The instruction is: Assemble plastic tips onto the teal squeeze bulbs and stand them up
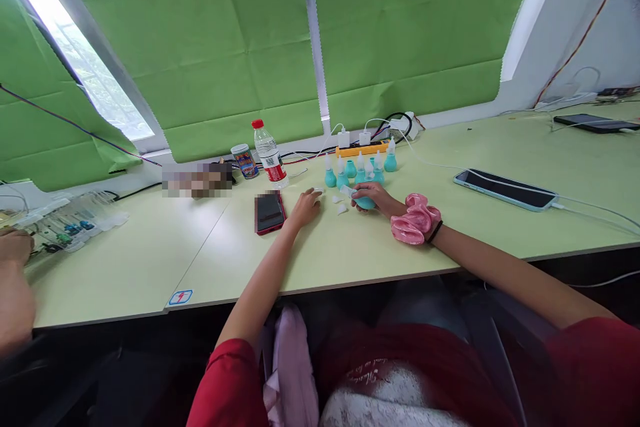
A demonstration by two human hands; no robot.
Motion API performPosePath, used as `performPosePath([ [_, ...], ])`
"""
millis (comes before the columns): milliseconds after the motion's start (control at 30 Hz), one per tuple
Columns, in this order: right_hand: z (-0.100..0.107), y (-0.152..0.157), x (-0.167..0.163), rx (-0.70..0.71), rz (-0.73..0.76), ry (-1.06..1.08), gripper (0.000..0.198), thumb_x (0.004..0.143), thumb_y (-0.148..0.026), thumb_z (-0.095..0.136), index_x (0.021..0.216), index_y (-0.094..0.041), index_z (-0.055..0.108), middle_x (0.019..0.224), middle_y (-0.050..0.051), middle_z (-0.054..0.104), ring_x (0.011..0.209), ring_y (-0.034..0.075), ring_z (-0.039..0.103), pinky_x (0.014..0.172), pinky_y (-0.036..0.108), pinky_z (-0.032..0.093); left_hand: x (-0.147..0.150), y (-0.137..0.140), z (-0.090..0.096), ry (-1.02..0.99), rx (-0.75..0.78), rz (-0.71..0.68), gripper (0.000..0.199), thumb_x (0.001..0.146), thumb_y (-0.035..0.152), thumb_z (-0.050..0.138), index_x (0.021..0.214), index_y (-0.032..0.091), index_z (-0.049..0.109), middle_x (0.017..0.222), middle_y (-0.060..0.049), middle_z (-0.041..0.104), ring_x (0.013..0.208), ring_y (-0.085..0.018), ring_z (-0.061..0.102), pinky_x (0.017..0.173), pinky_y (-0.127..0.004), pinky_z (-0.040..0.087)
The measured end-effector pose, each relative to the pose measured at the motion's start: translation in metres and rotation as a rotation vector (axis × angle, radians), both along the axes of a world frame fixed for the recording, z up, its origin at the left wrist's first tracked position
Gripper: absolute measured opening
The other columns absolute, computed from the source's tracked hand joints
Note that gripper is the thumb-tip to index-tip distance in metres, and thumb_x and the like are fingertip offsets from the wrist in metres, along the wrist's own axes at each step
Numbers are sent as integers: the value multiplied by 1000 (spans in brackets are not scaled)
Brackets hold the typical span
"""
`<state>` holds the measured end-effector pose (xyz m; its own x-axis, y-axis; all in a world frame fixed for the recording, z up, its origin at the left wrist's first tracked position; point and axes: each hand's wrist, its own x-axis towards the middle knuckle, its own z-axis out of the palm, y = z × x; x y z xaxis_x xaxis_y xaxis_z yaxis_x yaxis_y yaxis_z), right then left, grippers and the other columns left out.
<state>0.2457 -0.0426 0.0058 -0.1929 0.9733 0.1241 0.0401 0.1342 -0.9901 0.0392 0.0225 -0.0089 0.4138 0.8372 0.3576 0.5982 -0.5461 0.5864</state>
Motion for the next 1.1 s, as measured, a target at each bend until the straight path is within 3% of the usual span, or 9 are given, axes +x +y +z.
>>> performPosePath([
  [200, -2, -1, -2, 69, 42, -16, 27, 73, -38, 58, 67, -12, 53, 56, -3, 56, 44, 6, 49, 44, 20, 40, 5, 2, -1, 122, 97, 9, 33, 83, 27, 48, 114, 15, 46, 119, -9, 45, 105, -23, 47, 87, -46, 40],
  [300, -1, -2, -3, 94, 40, -21, 27, 61, -37, 67, 62, -14, 53, 54, -1, 57, 44, 8, 49, 44, 21, 39, 7, -1, -1, 168, 88, -76, 31, 83, 27, 49, 112, 15, 48, 118, -9, 47, 105, -22, 48, 87, -45, 40],
  [467, -1, -5, -5, 128, 15, -49, 25, 57, -36, 67, 59, -15, 53, 52, -2, 56, 44, 9, 49, 43, 22, 39, 11, -5, 2, 163, 64, -205, 29, 83, 27, 48, 111, 16, 49, 115, -9, 50, 100, -21, 51, 85, -42, 43],
  [700, -4, -2, -4, 221, -53, -115, 25, 60, -37, 63, 62, -16, 52, 55, -2, 56, 45, 8, 47, 44, 21, 38, 15, -4, 2, 85, 55, -113, 28, 84, 27, 47, 108, 13, 49, 107, -8, 53, 91, -18, 55, 77, -38, 47],
  [933, -7, -8, -10, 268, 1, -285, 20, 59, -34, 61, 67, -15, 57, 60, -1, 59, 47, 9, 47, 44, 21, 38, 20, -13, 6, 144, 70, -118, 25, 84, 27, 48, 103, 13, 52, 103, -7, 55, 87, -17, 56, 74, -35, 48],
  [1100, -8, -7, -10, 358, -159, -371, 20, 58, -31, 62, 68, -14, 58, 63, -1, 56, 53, 10, 48, 53, 23, 38, 7, -10, 18, 209, 105, -30, 25, 85, 28, 46, 104, 14, 51, 103, -7, 55, 87, -16, 56, 76, -36, 47],
])
